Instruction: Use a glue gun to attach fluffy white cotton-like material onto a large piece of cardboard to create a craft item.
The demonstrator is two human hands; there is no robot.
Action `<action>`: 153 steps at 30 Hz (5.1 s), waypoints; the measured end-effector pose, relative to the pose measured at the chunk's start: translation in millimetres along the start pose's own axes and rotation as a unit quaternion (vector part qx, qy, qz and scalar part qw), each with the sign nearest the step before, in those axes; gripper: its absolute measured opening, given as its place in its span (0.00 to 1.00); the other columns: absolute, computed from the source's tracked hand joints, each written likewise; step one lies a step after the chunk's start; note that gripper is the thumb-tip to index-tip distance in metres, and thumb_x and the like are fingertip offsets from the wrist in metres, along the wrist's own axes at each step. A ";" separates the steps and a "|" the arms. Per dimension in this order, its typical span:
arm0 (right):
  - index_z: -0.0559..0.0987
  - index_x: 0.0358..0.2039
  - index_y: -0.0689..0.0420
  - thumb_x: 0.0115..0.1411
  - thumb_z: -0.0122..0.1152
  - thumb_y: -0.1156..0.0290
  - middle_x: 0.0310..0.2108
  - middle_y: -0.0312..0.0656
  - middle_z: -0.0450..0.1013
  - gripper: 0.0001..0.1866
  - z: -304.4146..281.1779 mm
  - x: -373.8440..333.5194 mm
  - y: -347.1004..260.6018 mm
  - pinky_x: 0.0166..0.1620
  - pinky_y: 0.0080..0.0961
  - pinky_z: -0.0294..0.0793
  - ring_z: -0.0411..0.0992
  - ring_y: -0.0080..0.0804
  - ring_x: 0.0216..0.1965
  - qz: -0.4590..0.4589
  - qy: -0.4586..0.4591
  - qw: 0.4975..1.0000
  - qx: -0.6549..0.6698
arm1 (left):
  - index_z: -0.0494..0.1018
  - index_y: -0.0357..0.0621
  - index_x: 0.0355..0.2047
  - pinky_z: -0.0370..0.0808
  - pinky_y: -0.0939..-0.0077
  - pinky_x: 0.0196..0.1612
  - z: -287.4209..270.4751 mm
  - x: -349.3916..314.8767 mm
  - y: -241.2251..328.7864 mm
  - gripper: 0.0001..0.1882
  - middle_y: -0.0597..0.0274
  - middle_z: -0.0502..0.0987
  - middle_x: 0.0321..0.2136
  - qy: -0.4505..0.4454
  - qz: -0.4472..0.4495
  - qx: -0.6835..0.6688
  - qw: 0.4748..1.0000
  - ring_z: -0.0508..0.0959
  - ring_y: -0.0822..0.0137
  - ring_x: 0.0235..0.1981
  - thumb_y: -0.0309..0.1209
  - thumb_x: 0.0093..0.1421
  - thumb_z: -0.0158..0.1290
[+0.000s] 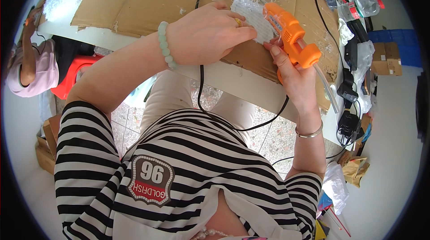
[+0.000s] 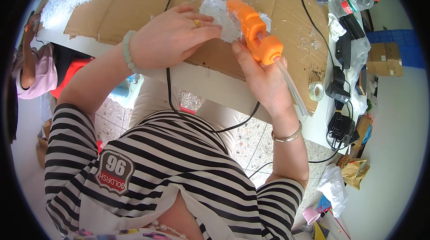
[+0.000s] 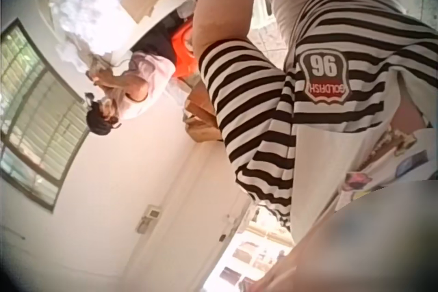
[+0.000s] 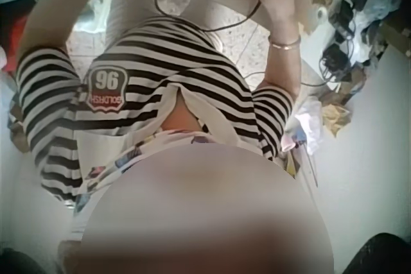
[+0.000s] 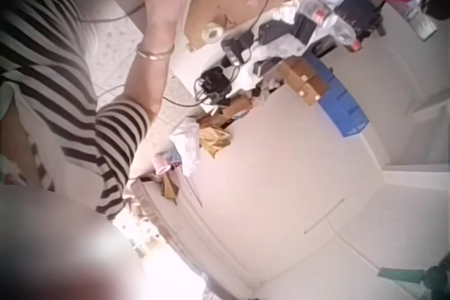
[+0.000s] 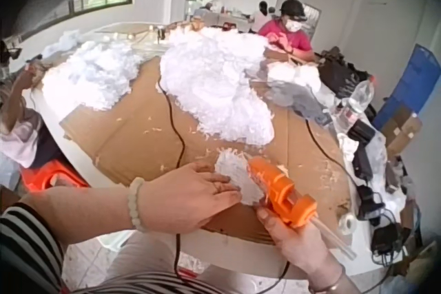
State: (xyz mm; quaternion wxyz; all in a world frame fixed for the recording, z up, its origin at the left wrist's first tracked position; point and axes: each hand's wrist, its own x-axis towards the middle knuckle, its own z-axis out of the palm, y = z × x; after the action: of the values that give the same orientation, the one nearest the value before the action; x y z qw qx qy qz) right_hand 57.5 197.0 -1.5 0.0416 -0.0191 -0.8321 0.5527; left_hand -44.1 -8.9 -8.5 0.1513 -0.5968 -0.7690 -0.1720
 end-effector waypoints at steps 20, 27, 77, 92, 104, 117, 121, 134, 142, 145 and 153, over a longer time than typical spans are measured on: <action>0.75 0.40 0.60 0.57 0.61 0.69 0.30 0.31 0.72 0.13 -13.5 14.6 -23.9 0.33 0.12 0.64 0.65 0.14 0.31 0.011 -0.036 0.995 -0.088 | 0.71 0.43 0.38 0.66 0.66 0.47 4.5 -6.5 -2.9 0.14 0.64 0.74 0.42 -0.001 0.033 0.017 0.999 0.73 0.67 0.42 0.24 0.49 0.49; 0.74 0.41 0.61 0.58 0.61 0.67 0.31 0.32 0.72 0.15 -4.3 32.0 -22.5 0.34 0.13 0.65 0.67 0.15 0.31 0.044 -0.050 0.993 -0.100 | 0.72 0.45 0.39 0.67 0.66 0.46 4.2 -9.8 -0.9 0.13 0.64 0.74 0.39 0.008 0.036 0.046 0.998 0.73 0.67 0.41 0.27 0.50 0.49; 0.74 0.35 0.59 0.56 0.62 0.62 0.22 0.31 0.69 0.14 -21.6 29.0 -30.3 0.27 0.15 0.66 0.67 0.17 0.23 0.106 -0.097 0.985 -0.097 | 0.74 0.42 0.31 0.67 0.72 0.39 1.9 -13.0 -1.0 0.11 0.71 0.76 0.29 0.025 0.038 0.069 0.997 0.72 0.69 0.33 0.27 0.45 0.51; 0.73 0.32 0.59 0.57 0.60 0.63 0.22 0.31 0.68 0.12 -20.5 27.5 -20.4 0.28 0.17 0.66 0.66 0.17 0.23 0.091 -0.093 0.991 -0.028 | 0.77 0.46 0.30 0.70 0.66 0.42 20.1 20.0 -88.9 0.07 0.60 0.76 0.27 0.072 -0.142 0.005 0.987 0.74 0.59 0.33 0.28 0.52 0.51; 0.73 0.34 0.60 0.58 0.59 0.67 0.23 0.31 0.68 0.10 -19.3 25.8 -18.7 0.29 0.15 0.66 0.66 0.17 0.24 0.092 -0.099 0.990 -0.033 | 0.76 0.40 0.30 0.71 0.71 0.35 17.5 45.8 -84.3 0.07 0.60 0.76 0.29 -0.017 -0.089 -0.095 0.991 0.75 0.63 0.31 0.29 0.54 0.52; 0.72 0.34 0.59 0.58 0.59 0.68 0.23 0.30 0.67 0.09 -21.0 25.7 -14.5 0.28 0.15 0.66 0.65 0.16 0.24 0.080 -0.098 0.992 -0.014 | 0.75 0.43 0.26 0.71 0.66 0.35 2.2 18.6 -72.8 0.04 0.58 0.76 0.24 0.025 -0.129 -0.079 0.988 0.74 0.56 0.29 0.29 0.50 0.54; 0.72 0.34 0.59 0.58 0.59 0.67 0.23 0.30 0.67 0.09 -20.2 25.3 -11.8 0.28 0.15 0.66 0.65 0.16 0.24 0.073 -0.098 0.993 -0.003 | 0.75 0.42 0.23 0.71 0.67 0.36 8.0 20.9 -68.3 0.04 0.59 0.75 0.22 0.023 -0.179 -0.159 0.971 0.73 0.57 0.28 0.28 0.49 0.55; 0.72 0.36 0.60 0.58 0.59 0.68 0.24 0.31 0.68 0.10 -33.1 15.2 -14.6 0.29 0.16 0.67 0.66 0.17 0.25 0.074 -0.110 0.990 -0.040 | 0.76 0.45 0.21 0.71 0.66 0.36 12.3 41.4 -63.5 0.03 0.60 0.75 0.20 -0.012 -0.142 -0.055 0.988 0.74 0.57 0.28 0.28 0.47 0.53; 0.72 0.37 0.59 0.57 0.61 0.64 0.26 0.31 0.69 0.14 -52.4 -4.5 -11.8 0.30 0.16 0.68 0.67 0.17 0.26 0.055 -0.061 0.996 0.037 | 0.73 0.41 0.31 0.71 0.77 0.38 -4.0 23.9 -62.2 0.05 0.61 0.75 0.26 0.015 -0.250 -0.273 0.929 0.75 0.68 0.30 0.27 0.54 0.52; 0.72 0.37 0.59 0.57 0.60 0.64 0.26 0.32 0.69 0.13 -47.0 -1.1 -12.3 0.30 0.16 0.68 0.67 0.18 0.26 0.070 -0.077 0.994 0.028 | 0.72 0.42 0.29 0.72 0.68 0.34 -5.0 14.9 -52.5 0.07 0.59 0.76 0.23 0.070 -0.242 -0.275 0.928 0.76 0.59 0.27 0.28 0.49 0.54; 0.73 0.35 0.60 0.57 0.61 0.67 0.26 0.33 0.70 0.11 -30.9 16.1 -7.4 0.33 0.18 0.68 0.67 0.19 0.28 0.058 -0.107 0.992 0.024 | 0.70 0.44 0.26 0.71 0.67 0.33 -3.7 7.9 -38.0 0.10 0.61 0.75 0.21 0.023 -0.214 -0.139 0.967 0.74 0.60 0.27 0.32 0.45 0.58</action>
State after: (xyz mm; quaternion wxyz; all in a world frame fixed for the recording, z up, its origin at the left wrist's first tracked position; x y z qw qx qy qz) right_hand 44.4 223.7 18.1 -0.0797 -0.0072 -0.8156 0.5731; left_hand -82.7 -12.3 -4.9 0.0444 -0.4297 -0.8435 -0.3192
